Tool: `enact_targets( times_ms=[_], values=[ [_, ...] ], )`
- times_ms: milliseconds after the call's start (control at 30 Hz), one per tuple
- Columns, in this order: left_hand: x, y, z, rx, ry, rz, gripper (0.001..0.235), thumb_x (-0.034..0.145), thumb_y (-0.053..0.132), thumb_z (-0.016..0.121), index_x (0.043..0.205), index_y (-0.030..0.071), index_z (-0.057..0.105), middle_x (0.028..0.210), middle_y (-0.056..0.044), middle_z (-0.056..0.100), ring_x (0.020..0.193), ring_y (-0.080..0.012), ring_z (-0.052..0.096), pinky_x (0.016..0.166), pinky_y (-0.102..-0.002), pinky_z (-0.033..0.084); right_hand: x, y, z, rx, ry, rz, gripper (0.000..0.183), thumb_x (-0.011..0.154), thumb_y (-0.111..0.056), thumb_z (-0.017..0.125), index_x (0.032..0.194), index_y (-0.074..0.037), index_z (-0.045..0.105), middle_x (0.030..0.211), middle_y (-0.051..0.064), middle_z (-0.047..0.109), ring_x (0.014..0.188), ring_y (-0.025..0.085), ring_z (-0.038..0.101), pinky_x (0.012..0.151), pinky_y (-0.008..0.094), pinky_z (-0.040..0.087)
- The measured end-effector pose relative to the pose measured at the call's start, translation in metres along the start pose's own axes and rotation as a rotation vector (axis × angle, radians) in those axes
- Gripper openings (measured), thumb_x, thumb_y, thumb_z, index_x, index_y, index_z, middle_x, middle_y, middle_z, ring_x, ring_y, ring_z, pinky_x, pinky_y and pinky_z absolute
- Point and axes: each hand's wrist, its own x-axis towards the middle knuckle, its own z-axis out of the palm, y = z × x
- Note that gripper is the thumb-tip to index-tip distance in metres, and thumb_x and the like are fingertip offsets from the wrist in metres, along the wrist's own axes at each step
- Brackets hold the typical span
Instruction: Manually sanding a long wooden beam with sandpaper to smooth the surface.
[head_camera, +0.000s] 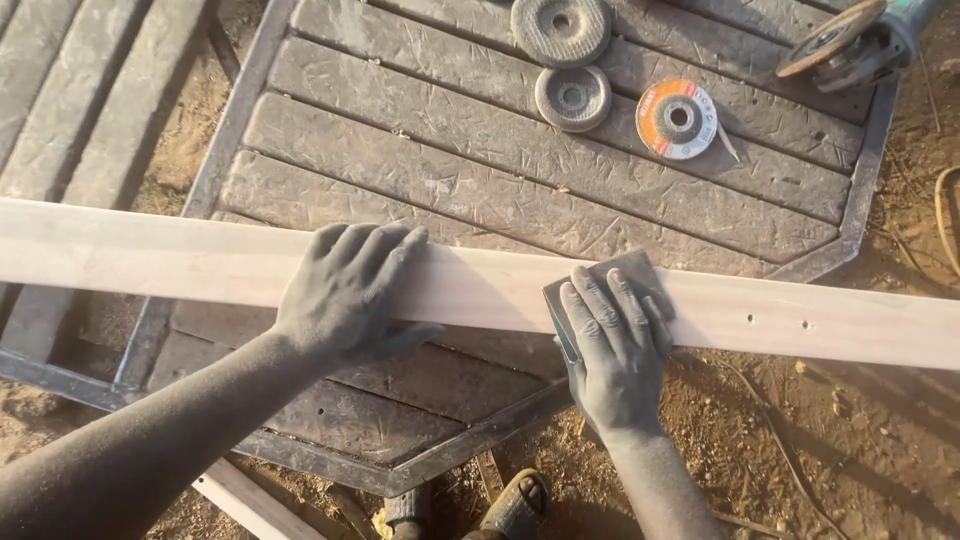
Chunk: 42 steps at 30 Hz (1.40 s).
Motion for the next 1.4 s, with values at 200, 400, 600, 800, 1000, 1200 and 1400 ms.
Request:
enact_targets(
  times_ms=[200, 400, 600, 800, 1000, 1200, 1400],
  values=[
    [0.015, -0.019, 0.011, 0.034, 0.231, 0.086, 0.088, 0.086, 0.079, 0.054, 0.133, 0.004, 0.057, 0.114, -0.013, 0.061, 0.110, -0.0323, 0.064, 0.092, -0.047, 0.050, 0.007, 0.018, 0.014, -0.060, 0.072, -0.057, 0.040, 0.102, -0.038, 0.056, 0.136, -0.020, 0.069, 0.146, 0.001, 0.064, 0.137, 0.029, 0.054, 0.116, 0.043, 0.028],
    [0.020, -0.032, 0.013, 0.091, 0.198, 0.025, 0.063, 0.088, 0.065, 0.060, 0.118, 0.009, 0.063, 0.105, -0.009, 0.059, 0.102, -0.0311, 0.063, 0.088, -0.046, 0.049, 0.021, -0.015, 0.011, -0.039, 0.108, 0.054, 0.044, 0.094, -0.028, 0.071, 0.137, -0.016, 0.069, 0.147, 0.004, 0.063, 0.136, 0.033, 0.055, 0.113, 0.046, 0.032],
    [0.070, 0.024, 0.060, 0.191, 0.223, -0.472, 0.038, 0.100, 0.048, 0.060, 0.090, 0.012, 0.069, 0.088, -0.010, 0.060, 0.093, -0.0321, 0.062, 0.089, -0.047, 0.040, -0.005, 0.003, -0.003, 0.090, 0.015, 0.090, 0.044, 0.093, -0.020, 0.070, 0.137, -0.017, 0.067, 0.151, 0.003, 0.058, 0.142, 0.031, 0.048, 0.118, 0.047, 0.027],
    [0.152, 0.129, 0.071, 0.004, 0.248, -0.518, 0.030, 0.093, 0.039, 0.055, 0.085, 0.015, 0.071, 0.085, -0.010, 0.068, 0.089, -0.0326, 0.064, 0.081, -0.050, 0.042, -0.047, 0.134, -0.118, -0.043, -0.154, 0.509, 0.039, 0.106, -0.012, 0.055, 0.144, -0.007, 0.061, 0.157, 0.012, 0.051, 0.147, 0.035, 0.040, 0.121, 0.049, 0.025],
    [0.183, 0.138, 0.075, -0.134, 0.145, -0.679, 0.047, 0.100, 0.042, 0.042, 0.080, 0.016, 0.075, 0.075, -0.008, 0.073, 0.084, -0.0299, 0.069, 0.083, -0.049, 0.041, -0.048, 0.077, -0.031, -0.300, 0.142, 0.357, 0.034, 0.098, -0.017, 0.069, 0.131, -0.012, 0.075, 0.139, 0.009, 0.066, 0.137, 0.036, 0.049, 0.121, 0.052, 0.027],
    [0.199, 0.134, 0.068, -0.167, -0.046, -0.713, 0.054, 0.101, 0.051, 0.040, 0.086, 0.017, 0.078, 0.084, -0.009, 0.077, 0.093, -0.0324, 0.072, 0.086, -0.050, 0.045, -0.034, 0.072, -0.045, -0.080, 0.045, 0.314, 0.039, 0.097, -0.021, 0.064, 0.136, -0.021, 0.067, 0.148, -0.001, 0.059, 0.146, 0.028, 0.042, 0.123, 0.048, 0.026],
    [0.194, 0.142, 0.050, -0.156, -0.089, -0.706, 0.053, 0.101, 0.051, 0.042, 0.090, 0.015, 0.079, 0.086, -0.010, 0.078, 0.094, -0.0318, 0.072, 0.086, -0.050, 0.046, -0.066, 0.106, -0.061, -0.187, 0.149, 0.704, 0.043, 0.100, -0.010, 0.065, 0.143, -0.015, 0.063, 0.157, 0.002, 0.051, 0.145, 0.036, 0.039, 0.121, 0.055, 0.022]
  ],
)
